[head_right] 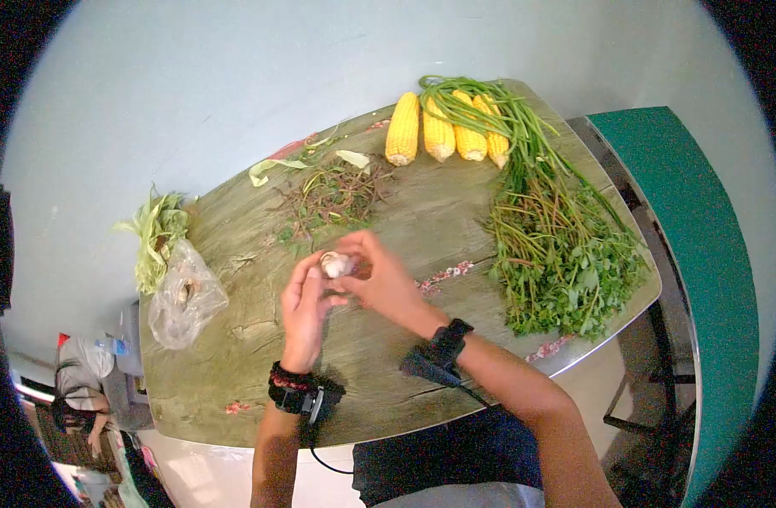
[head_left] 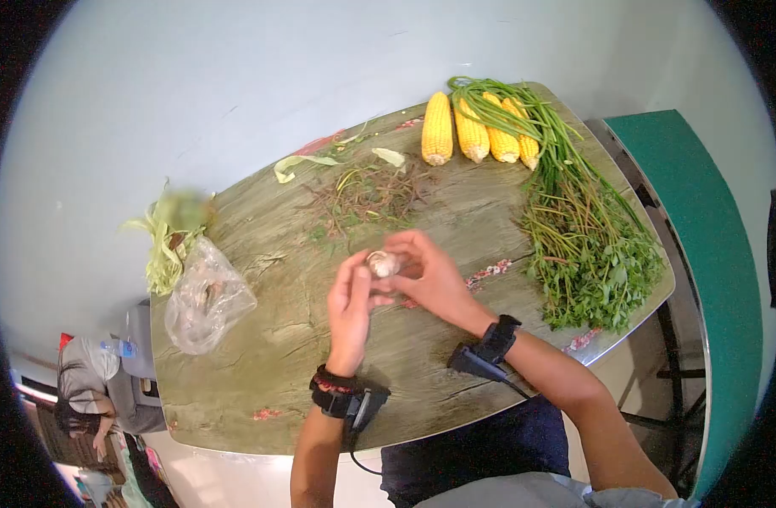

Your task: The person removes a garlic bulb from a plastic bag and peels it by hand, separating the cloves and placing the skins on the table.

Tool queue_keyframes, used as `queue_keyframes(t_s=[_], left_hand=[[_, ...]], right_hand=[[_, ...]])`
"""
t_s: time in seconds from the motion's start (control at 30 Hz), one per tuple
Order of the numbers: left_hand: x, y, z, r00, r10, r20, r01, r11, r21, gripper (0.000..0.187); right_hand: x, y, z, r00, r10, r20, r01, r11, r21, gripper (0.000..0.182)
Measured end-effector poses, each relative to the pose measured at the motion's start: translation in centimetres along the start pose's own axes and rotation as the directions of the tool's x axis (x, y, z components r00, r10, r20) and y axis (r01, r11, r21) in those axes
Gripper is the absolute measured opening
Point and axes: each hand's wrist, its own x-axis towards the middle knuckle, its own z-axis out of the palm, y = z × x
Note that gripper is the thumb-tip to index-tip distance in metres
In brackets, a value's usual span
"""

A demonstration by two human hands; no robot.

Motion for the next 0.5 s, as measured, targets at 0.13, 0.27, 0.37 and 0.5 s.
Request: queue_keyframes(t_s=[0.13, 0.27, 0.37, 0.5], left_hand=[[0.9, -0.5, -0.5, 0.989, -0.025, 0.147, 0.021, 0.999, 0.028, 0.034], [1.0, -0.9, -1.4, 0.973, 0.091, 0.214, -0.109, 0.991, 0.075, 0.036], [1.2, -1.6, -2.2, 0.949, 0.205, 0.238, -0.246, 0.957, 0.156, 0.037], [0.7, -0.5, -1.3, 0.967, 0.17, 0.19, -0.186, 0.98, 0.07, 0.037]], right_hand=[[1.2, 2.9, -2.0, 0.982, -0.114, 0.15, 0.106, 0.992, 0.062, 0.04], [1.0, 2.1, -2.7, 0.964, -0.023, 0.265, -0.015, 0.99, 0.14, 0.039], [0.8, 1.2, -2.6, 0.949, 0.016, 0.314, -0.067, 0.986, 0.15, 0.041], [1.1, 1.1, -2.8, 0.951, 0.09, 0.297, -0.144, 0.975, 0.166, 0.044]])
